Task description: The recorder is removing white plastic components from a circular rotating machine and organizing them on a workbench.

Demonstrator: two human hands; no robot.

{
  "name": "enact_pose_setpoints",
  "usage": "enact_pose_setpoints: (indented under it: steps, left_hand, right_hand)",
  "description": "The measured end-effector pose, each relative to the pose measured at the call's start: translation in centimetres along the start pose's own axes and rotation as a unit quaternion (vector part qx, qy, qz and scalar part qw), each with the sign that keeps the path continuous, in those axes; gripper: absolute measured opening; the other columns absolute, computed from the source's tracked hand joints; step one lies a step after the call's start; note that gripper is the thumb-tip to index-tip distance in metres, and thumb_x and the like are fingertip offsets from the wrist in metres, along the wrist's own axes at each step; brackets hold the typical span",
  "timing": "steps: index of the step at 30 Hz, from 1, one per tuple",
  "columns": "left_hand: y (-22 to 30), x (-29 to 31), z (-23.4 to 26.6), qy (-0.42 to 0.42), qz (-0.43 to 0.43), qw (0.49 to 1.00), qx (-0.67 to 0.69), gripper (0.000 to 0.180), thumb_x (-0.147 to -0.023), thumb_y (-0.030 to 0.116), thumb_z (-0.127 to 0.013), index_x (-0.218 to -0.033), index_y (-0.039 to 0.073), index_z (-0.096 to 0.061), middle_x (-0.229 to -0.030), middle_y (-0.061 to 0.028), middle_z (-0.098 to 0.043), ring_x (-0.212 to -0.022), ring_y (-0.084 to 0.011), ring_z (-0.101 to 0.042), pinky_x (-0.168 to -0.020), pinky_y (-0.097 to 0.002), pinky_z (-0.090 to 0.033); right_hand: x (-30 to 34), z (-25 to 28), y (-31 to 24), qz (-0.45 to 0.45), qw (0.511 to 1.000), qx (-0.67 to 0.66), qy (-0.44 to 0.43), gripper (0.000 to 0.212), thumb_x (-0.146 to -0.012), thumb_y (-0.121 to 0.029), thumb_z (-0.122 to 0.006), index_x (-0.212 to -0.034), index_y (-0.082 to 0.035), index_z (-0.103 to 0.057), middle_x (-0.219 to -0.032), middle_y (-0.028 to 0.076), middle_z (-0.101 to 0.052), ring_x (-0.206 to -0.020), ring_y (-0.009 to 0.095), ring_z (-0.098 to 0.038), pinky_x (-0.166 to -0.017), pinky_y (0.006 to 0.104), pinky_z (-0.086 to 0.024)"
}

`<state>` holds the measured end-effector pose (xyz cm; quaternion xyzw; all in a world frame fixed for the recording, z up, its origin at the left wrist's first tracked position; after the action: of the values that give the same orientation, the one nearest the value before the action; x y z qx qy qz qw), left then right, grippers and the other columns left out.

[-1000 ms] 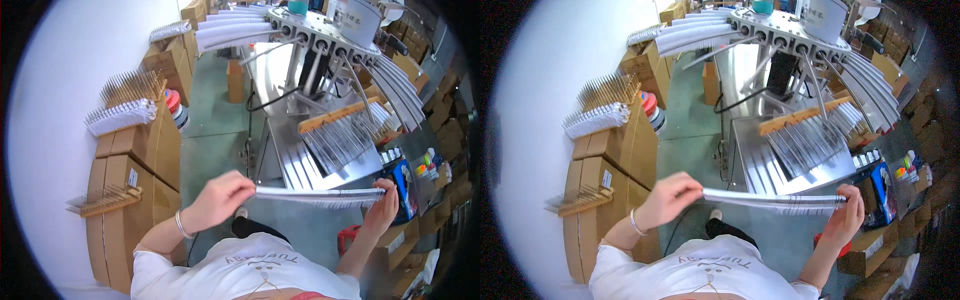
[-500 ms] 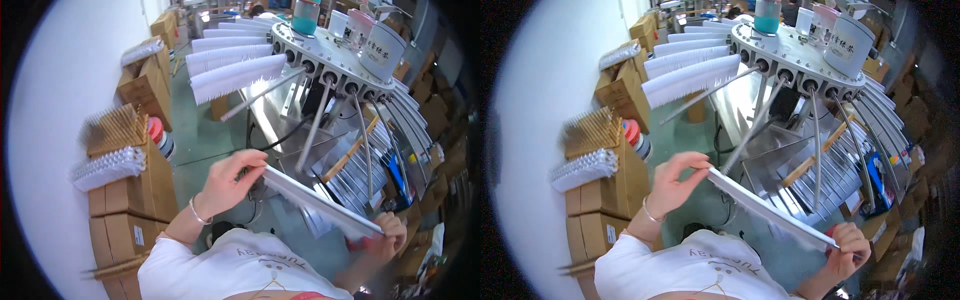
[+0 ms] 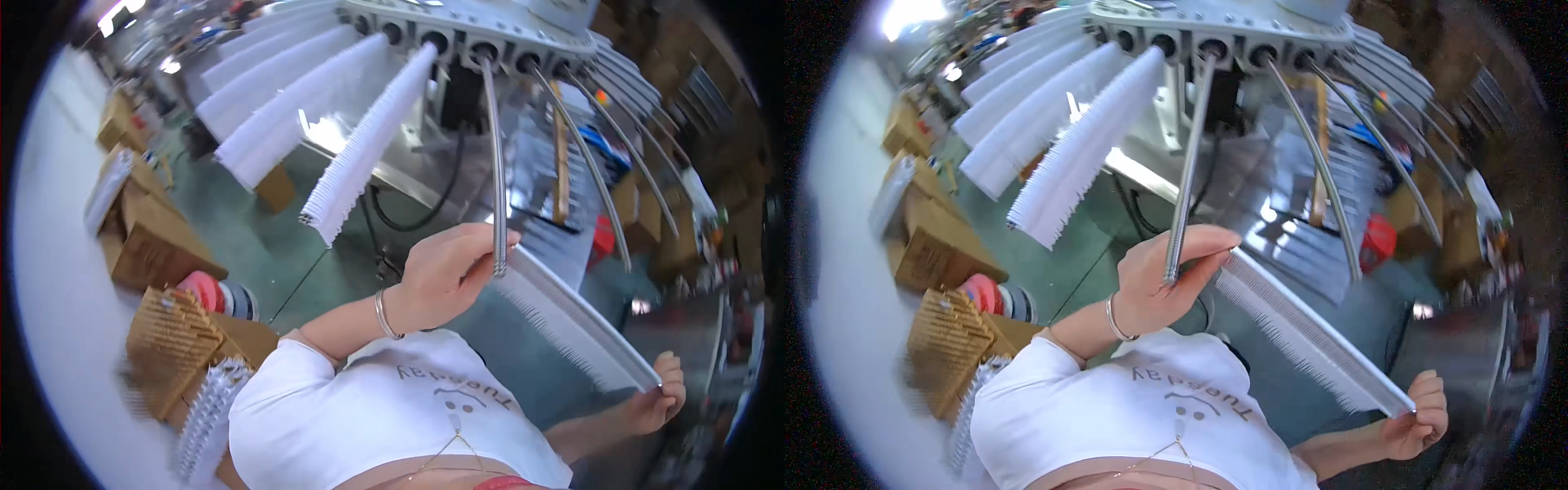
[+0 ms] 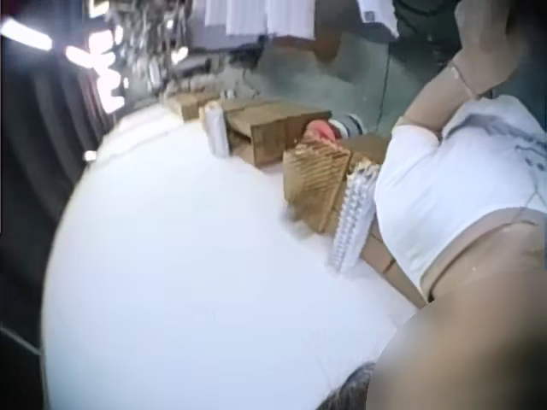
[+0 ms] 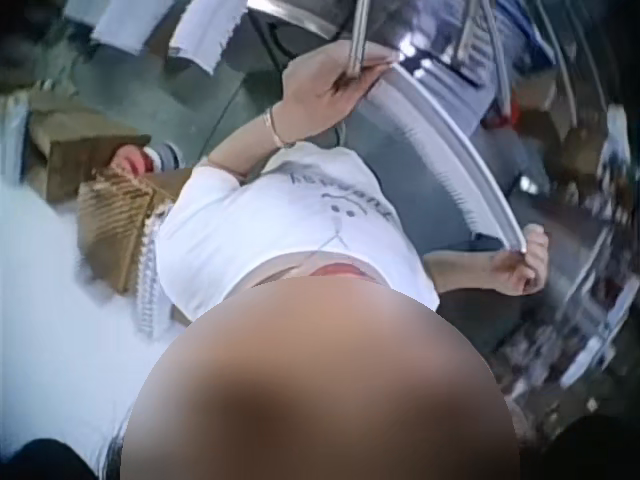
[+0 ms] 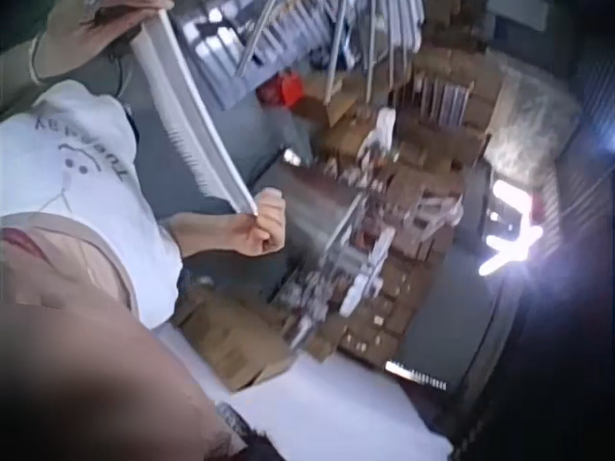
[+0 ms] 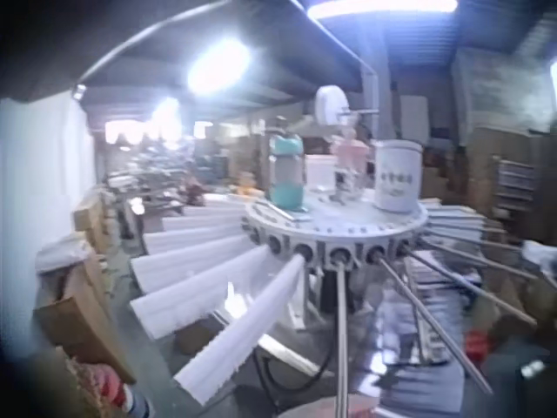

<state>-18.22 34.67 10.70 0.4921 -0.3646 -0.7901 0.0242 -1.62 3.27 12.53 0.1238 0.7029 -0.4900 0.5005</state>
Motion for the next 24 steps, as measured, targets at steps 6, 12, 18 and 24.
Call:
enact_pose_setpoints:
  steps: [6, 12, 18, 24]
  left_hand:
    - [1.3, -0.1, -1.1, -0.055, -0.068, 0.991, 0.099, 0.026, -0.081, -0.009, -0.058, -0.105, -0.002, -0.062, -0.103, -0.0143, -0.064, -0.094, -0.0222, -0.064, -0.08, -0.0258, -0.049]
    - [4.2, 0.4, -1.7, -0.142, -0.227, 0.95, 0.162, 0.042, -0.088, -0.008, -0.044, -0.127, -0.002, -0.03, -0.112, -0.0234, -0.06, -0.097, -0.0324, -0.06, -0.086, -0.0337, -0.047]
    - [7.5, -0.4, 2.5, -0.104, -0.262, 0.953, 0.11, 0.028, -0.083, -0.004, -0.053, -0.11, -0.008, -0.045, -0.103, -0.0259, -0.063, -0.069, -0.0195, -0.042, -0.054, -0.0255, -0.039]
    - [6.0, -0.7, 3.9, -0.063, -0.28, 0.955, 0.081, 0.044, -0.094, 0.019, -0.043, -0.127, -0.002, -0.024, -0.103, -0.0234, -0.064, -0.074, -0.0176, -0.046, -0.073, -0.027, -0.037]
  right_hand:
    - [4.6, -0.4, -6.3, 0.024, 0.997, 0.061, 0.036, 0.023, -0.093, -0.029, -0.046, -0.087, -0.009, -0.055, -0.069, 0.0, -0.037, -0.071, 0.017, -0.028, -0.068, 0.0351, -0.022]
    - [8.2, -1.2, -13.4, 0.068, 0.988, 0.098, 0.097, 0.021, -0.091, -0.028, -0.05, -0.083, -0.01, -0.056, -0.066, -0.002, -0.031, -0.07, 0.016, -0.025, -0.068, 0.0345, -0.019]
    - [10.1, -5.6, -18.1, 0.173, 0.958, 0.195, 0.124, 0.025, -0.092, -0.034, -0.05, -0.075, -0.016, -0.048, -0.064, -0.004, -0.038, -0.065, 0.014, -0.028, -0.063, 0.033, -0.02]
    - [10.0, -10.2, -19.7, 0.224, 0.93, 0.257, 0.136, 0.025, -0.09, -0.039, -0.053, -0.077, -0.018, -0.053, -0.062, -0.007, -0.043, -0.06, 0.01, -0.032, -0.062, 0.0316, -0.021]
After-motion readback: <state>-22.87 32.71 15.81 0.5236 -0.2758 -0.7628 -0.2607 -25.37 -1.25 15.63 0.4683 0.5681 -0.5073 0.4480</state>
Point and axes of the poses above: each hand's wrist, its own x-axis away from the middle knuckle, its own z-axis out of the back of the hand, y = z × x, the point moved 6 cm from there along -x, towards the middle knuckle
